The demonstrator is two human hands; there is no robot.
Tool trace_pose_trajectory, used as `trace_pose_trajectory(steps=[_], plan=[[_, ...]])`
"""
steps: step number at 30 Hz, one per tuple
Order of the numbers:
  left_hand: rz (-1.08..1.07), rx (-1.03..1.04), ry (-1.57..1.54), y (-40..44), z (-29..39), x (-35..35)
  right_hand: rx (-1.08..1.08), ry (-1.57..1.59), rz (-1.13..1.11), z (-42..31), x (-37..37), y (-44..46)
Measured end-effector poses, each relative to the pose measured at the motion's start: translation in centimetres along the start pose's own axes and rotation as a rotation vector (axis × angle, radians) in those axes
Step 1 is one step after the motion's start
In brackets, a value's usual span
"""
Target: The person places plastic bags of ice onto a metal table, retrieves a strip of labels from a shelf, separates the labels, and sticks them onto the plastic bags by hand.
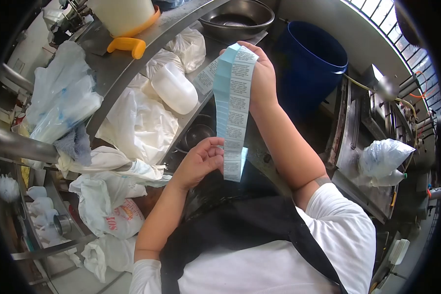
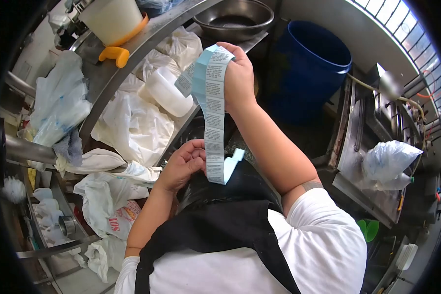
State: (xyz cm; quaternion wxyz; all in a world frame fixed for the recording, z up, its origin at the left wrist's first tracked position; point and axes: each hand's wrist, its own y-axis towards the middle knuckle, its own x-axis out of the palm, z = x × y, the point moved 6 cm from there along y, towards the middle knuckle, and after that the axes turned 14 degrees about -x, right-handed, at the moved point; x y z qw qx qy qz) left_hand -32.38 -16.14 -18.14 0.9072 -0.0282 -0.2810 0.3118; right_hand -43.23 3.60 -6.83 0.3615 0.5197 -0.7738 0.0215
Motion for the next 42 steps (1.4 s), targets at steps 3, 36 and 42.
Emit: trace_pose_trajectory(steps=[3,36,42], plan=[[0.087,-0.038,-0.032,-0.1,-0.2,0.1,0.016,-0.007,0.025,0.2,-0.4,0.0],[0.432,0.645,0.063,-9.1,20.1,-0.2,0.442,-0.192,-0.897,4.0,-1.2,-10.6],[0.509,0.684,0.007,-10.5,20.1,-0.4,0.323,-0.074,-0.537,4.9,-4.3,-7.7]])
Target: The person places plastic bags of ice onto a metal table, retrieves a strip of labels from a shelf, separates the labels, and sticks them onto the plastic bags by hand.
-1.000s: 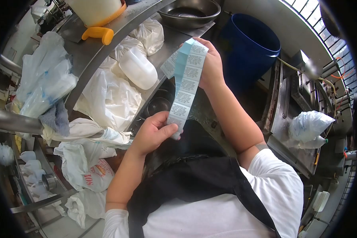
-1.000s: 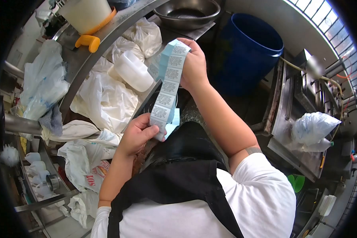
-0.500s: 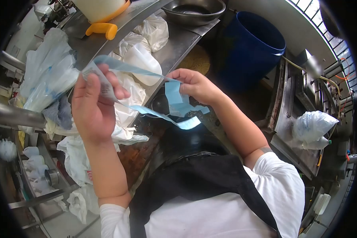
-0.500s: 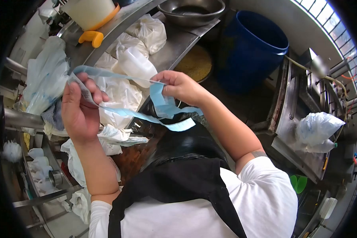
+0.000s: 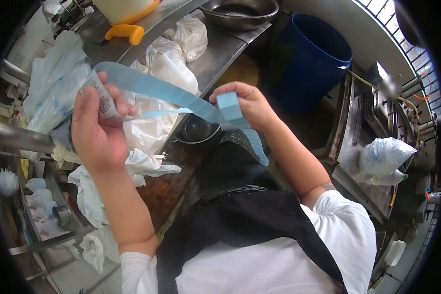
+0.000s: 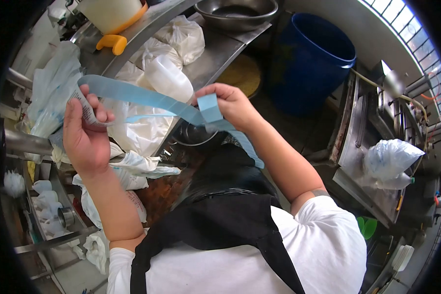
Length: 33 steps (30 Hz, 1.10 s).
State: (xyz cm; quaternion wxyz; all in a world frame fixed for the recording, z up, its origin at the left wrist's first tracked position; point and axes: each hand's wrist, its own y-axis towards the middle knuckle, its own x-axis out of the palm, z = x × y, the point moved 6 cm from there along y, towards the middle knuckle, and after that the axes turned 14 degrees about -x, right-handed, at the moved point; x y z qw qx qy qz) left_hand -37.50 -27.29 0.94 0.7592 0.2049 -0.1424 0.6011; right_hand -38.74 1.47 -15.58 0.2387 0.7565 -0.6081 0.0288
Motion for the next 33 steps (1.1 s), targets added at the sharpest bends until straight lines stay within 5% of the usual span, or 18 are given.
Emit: trace_pose_trajectory(steps=[7,21,23,30,33], plan=[[0.038,0.006,0.109,-1.6,0.1,-0.4,-0.111,0.159,0.410,-3.0,-5.6,1.4],[-0.014,0.068,0.227,-4.6,1.1,-1.4,-0.412,0.123,0.568,-7.3,-12.9,0.2],[0.124,-0.072,0.192,-4.5,-1.6,-3.0,-0.399,0.091,0.481,-8.0,-12.1,0.2],[0.072,-0.667,0.416,-5.1,-14.8,-2.5,-0.433,-0.316,0.190,-11.3,-3.7,0.9],[-0.092,-0.671,0.628,-4.3,-19.7,-2.9,-0.423,-0.314,0.142,-10.8,-0.6,1.4]])
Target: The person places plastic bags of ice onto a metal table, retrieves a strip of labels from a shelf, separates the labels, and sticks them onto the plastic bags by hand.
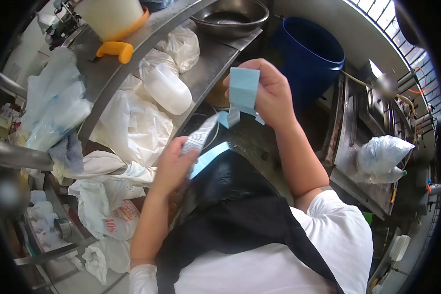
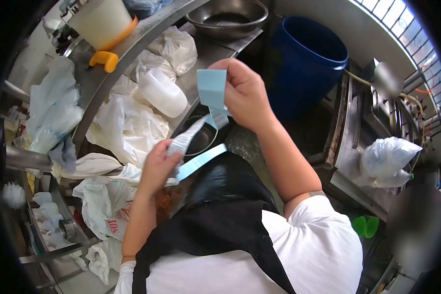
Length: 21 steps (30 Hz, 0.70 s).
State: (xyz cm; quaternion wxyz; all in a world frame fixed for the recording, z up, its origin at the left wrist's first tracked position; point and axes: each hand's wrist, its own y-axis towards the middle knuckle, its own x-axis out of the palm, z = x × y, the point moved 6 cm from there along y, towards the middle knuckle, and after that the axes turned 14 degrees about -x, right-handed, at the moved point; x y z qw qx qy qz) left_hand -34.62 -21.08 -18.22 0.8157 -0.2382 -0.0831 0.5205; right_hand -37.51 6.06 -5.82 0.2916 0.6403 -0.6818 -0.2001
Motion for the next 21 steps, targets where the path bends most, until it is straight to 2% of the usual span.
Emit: trace_pose_trajectory(steps=[1,3,5,7,8,9,10,13,14,15,17,19,21], plan=[[-0.025,0.007,-0.001,0.6,-0.1,0.9,0.011,-0.016,-0.033,0.0,1.1,-0.1],[0.147,0.091,0.221,1.7,-0.8,1.2,-0.030,-0.115,-0.088,0.0,2.8,-0.3],[-0.006,0.144,0.033,2.0,-0.2,2.8,-0.075,-0.127,-0.153,-0.4,4.6,-0.6],[-0.044,0.238,0.058,1.6,1.2,4.1,-0.233,-0.255,-0.242,-0.9,6.2,-1.1],[0.041,0.344,0.150,1.5,1.7,4.3,-0.295,-0.237,-0.259,-0.8,6.7,-1.5],[-0.059,0.365,0.094,0.3,3.7,5.1,-0.361,-0.210,-0.276,-0.9,7.1,-1.7],[-0.035,0.450,0.150,-0.8,5.2,5.0,-0.382,-0.217,-0.244,-0.9,7.4,-1.8],[-0.025,0.451,0.130,1.6,1.9,5.4,-0.356,-0.183,-0.197,-0.3,8.4,-2.7],[0.031,0.548,0.159,-0.5,4.6,5.0,-0.370,-0.241,-0.261,-0.6,8.9,-2.8],[0.025,0.585,0.111,-0.4,4.4,5.1,-0.381,-0.308,-0.319,-1.0,9.1,-2.8],[-0.104,0.379,-0.147,-1.6,4.6,5.5,-0.439,-0.337,-0.361,-1.6,9.5,-2.8],[-0.099,0.384,-0.111,-0.6,3.0,5.7,-0.352,-0.430,-0.437,-1.6,9.5,-3.0],[-0.109,0.381,-0.078,0.0,1.8,6.2,-0.352,-0.453,-0.439,-1.7,9.3,-2.9]])
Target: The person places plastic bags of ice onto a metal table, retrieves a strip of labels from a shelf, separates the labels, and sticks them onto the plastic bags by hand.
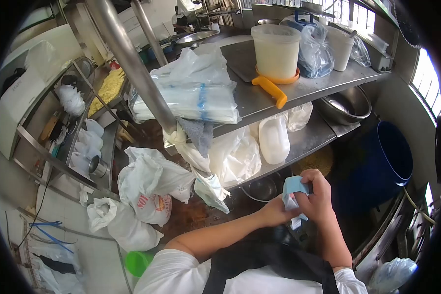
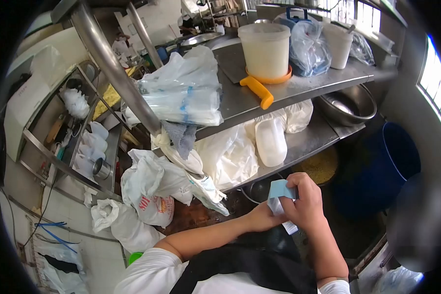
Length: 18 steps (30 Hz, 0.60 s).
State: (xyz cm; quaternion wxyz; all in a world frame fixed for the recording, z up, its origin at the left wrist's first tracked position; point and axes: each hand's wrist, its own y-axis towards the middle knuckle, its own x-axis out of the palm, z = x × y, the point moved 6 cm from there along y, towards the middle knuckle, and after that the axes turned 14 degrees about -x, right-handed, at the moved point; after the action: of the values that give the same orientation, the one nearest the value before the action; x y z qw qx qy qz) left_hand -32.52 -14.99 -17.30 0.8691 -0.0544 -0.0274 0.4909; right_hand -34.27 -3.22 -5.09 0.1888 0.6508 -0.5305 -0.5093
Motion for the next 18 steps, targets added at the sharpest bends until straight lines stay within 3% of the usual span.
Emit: trace_pose_trajectory(steps=[2,8,13,18], plan=[[0.137,-0.169,0.153,-0.4,-1.4,-0.5,0.016,-0.032,-0.015,0.2,-0.5,-0.3],[0.307,-0.308,0.166,-1.1,-2.0,-1.6,0.158,0.014,-0.073,1.5,-2.4,-2.0],[0.438,-0.251,0.039,-2.5,-3.9,-2.5,0.253,0.093,-0.105,3.7,-3.8,-4.7],[0.520,-0.300,0.114,-5.6,-4.8,-2.1,0.281,0.154,-0.137,4.6,-4.8,-7.1]])
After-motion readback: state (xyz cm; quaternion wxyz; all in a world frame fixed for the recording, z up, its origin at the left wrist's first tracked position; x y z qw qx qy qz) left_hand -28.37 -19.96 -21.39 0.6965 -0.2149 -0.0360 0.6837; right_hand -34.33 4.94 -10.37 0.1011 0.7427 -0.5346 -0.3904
